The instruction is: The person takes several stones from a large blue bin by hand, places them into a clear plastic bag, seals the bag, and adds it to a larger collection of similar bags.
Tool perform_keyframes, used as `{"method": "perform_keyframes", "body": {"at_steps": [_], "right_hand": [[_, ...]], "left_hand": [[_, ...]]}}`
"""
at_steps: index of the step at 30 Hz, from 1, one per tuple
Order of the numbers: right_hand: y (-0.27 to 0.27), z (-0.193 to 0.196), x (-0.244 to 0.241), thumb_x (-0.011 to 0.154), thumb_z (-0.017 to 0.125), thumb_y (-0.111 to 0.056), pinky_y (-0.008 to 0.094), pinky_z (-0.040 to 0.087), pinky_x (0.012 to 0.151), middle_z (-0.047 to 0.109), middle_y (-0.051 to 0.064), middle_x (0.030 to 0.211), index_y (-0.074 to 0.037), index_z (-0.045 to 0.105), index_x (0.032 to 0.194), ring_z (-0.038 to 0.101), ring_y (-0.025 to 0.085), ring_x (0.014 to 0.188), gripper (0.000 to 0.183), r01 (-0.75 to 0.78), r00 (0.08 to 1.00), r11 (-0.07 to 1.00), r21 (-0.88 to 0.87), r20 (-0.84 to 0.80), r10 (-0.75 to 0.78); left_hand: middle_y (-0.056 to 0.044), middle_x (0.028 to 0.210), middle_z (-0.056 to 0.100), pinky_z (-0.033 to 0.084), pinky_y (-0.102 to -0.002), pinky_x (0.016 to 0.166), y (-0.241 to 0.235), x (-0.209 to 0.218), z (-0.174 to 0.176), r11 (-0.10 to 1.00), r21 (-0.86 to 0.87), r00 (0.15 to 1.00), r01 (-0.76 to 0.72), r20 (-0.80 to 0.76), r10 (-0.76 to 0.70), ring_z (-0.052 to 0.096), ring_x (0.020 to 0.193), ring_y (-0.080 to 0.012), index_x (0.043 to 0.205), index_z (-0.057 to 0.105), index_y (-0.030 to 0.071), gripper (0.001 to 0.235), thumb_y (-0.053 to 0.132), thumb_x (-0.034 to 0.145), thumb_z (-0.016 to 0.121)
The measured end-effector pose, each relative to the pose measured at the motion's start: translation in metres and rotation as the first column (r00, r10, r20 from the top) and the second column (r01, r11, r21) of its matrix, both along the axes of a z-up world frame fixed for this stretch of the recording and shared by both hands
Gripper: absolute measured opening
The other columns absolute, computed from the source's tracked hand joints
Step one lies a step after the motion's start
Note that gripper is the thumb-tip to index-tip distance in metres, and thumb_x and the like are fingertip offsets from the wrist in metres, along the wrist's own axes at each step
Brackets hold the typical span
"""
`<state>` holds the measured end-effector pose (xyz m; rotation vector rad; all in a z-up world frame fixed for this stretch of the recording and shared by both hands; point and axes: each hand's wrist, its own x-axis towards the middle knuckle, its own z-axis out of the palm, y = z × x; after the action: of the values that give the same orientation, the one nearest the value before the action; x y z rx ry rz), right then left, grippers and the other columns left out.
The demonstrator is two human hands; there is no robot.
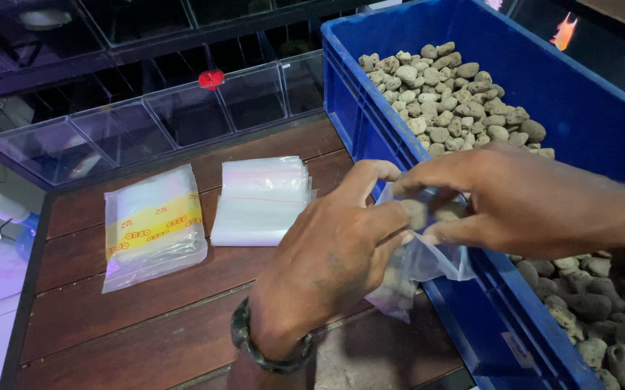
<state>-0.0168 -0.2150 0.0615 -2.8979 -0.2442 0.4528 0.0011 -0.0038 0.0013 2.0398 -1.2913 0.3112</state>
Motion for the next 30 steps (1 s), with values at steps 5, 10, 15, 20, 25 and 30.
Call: {"method": "perform_keyframes", "body": {"at_steps": [5,10,15,20,25,30], "right_hand": [[-0.001,0.014,-0.008,0.087,0.07,-0.04,0.035,0.053,0.052,0.088,-0.023,0.106,-0.044,0.079,0.123,0.054,0.016,0.043,0.036,0.139,0.989,0.983,0.118,0.029,-0.143],[-0.017,-0.01,-0.013,0.075,0.08,-0.069,0.037,0.063,0.081,0.068,-0.012,0.111,-0.042,0.078,0.112,0.072,0.013,0.089,0.046,-0.005,1.0,0.99,-0.142,-0.005,0.005],[-0.013,-0.021,-0.03,0.089,0.075,-0.043,0.06,0.048,0.118,0.008,-0.007,0.177,-0.037,0.083,0.109,0.042,0.027,0.147,0.022,-0.02,1.0,0.984,-0.174,-0.026,0.016],[-0.007,-0.019,-0.044,0.087,0.074,-0.04,0.052,0.056,0.092,0.029,-0.008,0.17,-0.034,0.085,0.099,0.088,0.025,0.081,0.018,-0.004,0.997,0.988,-0.157,0.072,0.016],[-0.005,-0.009,-0.043,0.091,0.067,-0.04,0.047,0.054,0.101,0.056,-0.002,0.135,-0.031,0.078,0.099,0.066,0.022,0.118,0.016,-0.066,0.983,0.961,-0.269,0.149,0.109],[-0.009,-0.002,-0.031,0.087,0.068,-0.045,0.039,0.055,0.092,0.077,-0.01,0.113,-0.033,0.076,0.099,0.074,0.018,0.106,0.019,-0.188,0.913,0.966,-0.178,0.33,0.239]], "left_hand": [[-0.012,0.13,0.054,0.045,-0.055,0.047,0.003,-0.003,0.008,0.994,0.073,0.996,-0.084,-0.009,0.085,0.066,0.076,-0.0352,0.093,0.065,0.013,0.009,0.012,0.09,0.073],[-0.009,0.104,0.062,0.043,-0.051,0.055,0.006,0.012,-0.004,0.999,0.053,0.998,0.008,0.065,-0.011,0.062,0.076,-0.0359,0.09,0.061,0.011,0.006,0.012,0.092,0.067],[-0.008,0.087,0.057,0.043,-0.051,0.06,0.008,0.03,0.005,0.97,0.243,0.984,0.015,0.169,-0.058,0.055,0.077,-0.0344,0.08,0.06,0.011,0.022,0.021,0.094,0.074],[-0.018,0.153,0.034,0.046,-0.058,0.088,0.008,0.048,0.032,0.788,0.616,1.0,-0.007,-0.011,0.018,0.044,0.124,-0.043,0.117,0.076,0.022,0.049,-0.003,0.082,0.054],[-0.002,0.081,0.077,0.049,-0.04,0.066,0.032,0.074,0.021,0.827,0.545,0.99,0.138,-0.062,-0.124,0.071,0.077,-0.022,0.078,0.073,0.014,0.007,0.019,0.08,0.078],[-0.002,0.082,0.075,0.05,-0.037,0.065,0.086,0.028,0.047,0.886,0.461,0.999,0.044,-0.022,-0.039,0.07,0.077,-0.0202,0.077,0.071,0.013,0.018,0.023,0.085,0.084]]}}
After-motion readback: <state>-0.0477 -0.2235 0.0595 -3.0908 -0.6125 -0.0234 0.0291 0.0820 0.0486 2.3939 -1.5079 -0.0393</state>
